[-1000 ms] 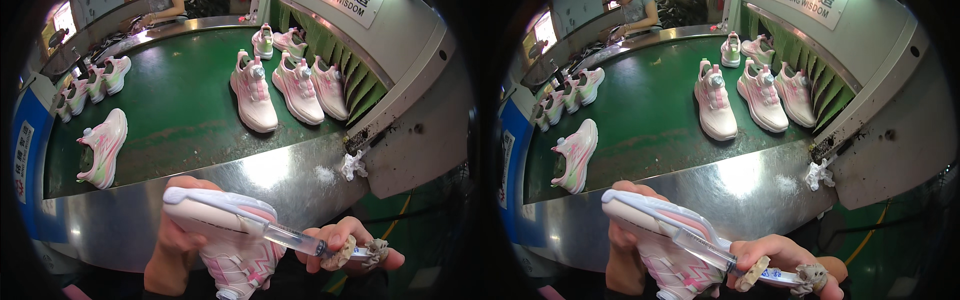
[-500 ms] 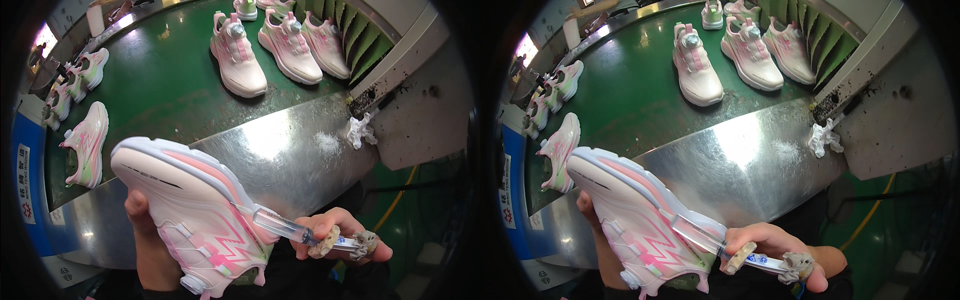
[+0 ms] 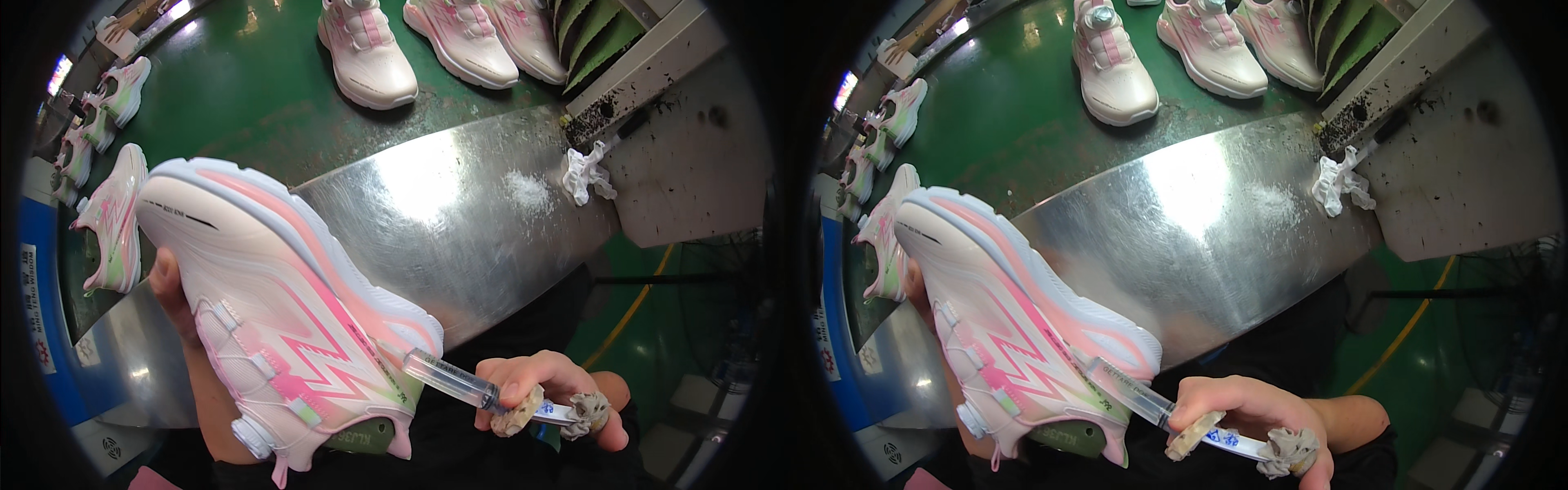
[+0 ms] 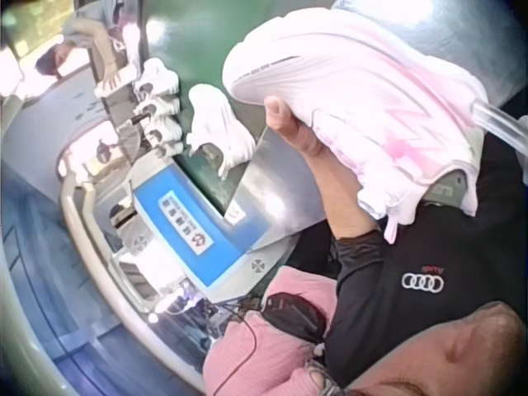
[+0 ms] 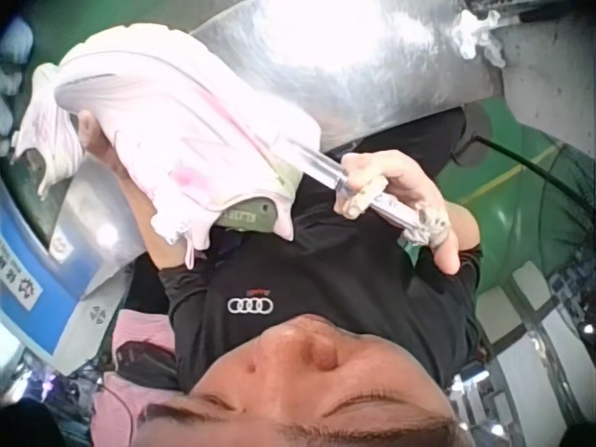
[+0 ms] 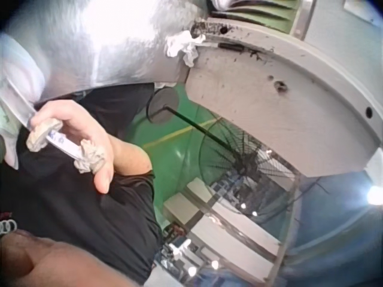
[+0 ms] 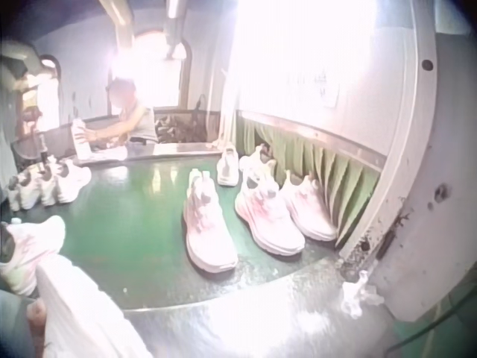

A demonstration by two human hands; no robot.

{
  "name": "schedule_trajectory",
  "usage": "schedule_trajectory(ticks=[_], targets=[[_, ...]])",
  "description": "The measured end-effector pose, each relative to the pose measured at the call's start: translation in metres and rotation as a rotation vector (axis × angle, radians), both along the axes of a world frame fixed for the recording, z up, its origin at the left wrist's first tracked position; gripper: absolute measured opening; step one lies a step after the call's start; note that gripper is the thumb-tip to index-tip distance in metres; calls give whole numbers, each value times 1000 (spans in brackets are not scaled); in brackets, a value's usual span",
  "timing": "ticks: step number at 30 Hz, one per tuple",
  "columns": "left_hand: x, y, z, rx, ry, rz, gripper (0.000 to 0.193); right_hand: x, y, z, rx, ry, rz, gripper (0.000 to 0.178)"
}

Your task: The person applies liquid adhesive along the seams and edges of shoes using a syringe applicator and handles the shoes along the conveyor line.

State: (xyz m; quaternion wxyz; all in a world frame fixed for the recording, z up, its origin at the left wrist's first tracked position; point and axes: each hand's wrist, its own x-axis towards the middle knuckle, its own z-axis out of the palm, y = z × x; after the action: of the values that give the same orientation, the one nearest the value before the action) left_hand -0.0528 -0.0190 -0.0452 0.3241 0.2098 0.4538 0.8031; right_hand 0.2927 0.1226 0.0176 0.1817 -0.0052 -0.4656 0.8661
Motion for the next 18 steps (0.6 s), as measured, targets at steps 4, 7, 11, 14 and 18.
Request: schedule_trajectory(ticks=[4, 7, 11, 14, 18], targets=[[8, 5, 2, 68, -160, 3, 58, 6, -6, -2, 10, -18, -8, 89], [11, 15, 2, 75, -229, -29, 58, 12, -12, -3, -15, -37, -58, 87], [5, 16, 5, 36, -82, 1, 59, 23, -18, -2, -38, -42, -82, 87], [5, 7, 17, 13, -42, 37, 59, 27, -19, -9, -60, -17, -70, 88], [8, 19, 2, -7, -15, 16, 60, 34, -15, -24, -27, -22, -80, 89]])
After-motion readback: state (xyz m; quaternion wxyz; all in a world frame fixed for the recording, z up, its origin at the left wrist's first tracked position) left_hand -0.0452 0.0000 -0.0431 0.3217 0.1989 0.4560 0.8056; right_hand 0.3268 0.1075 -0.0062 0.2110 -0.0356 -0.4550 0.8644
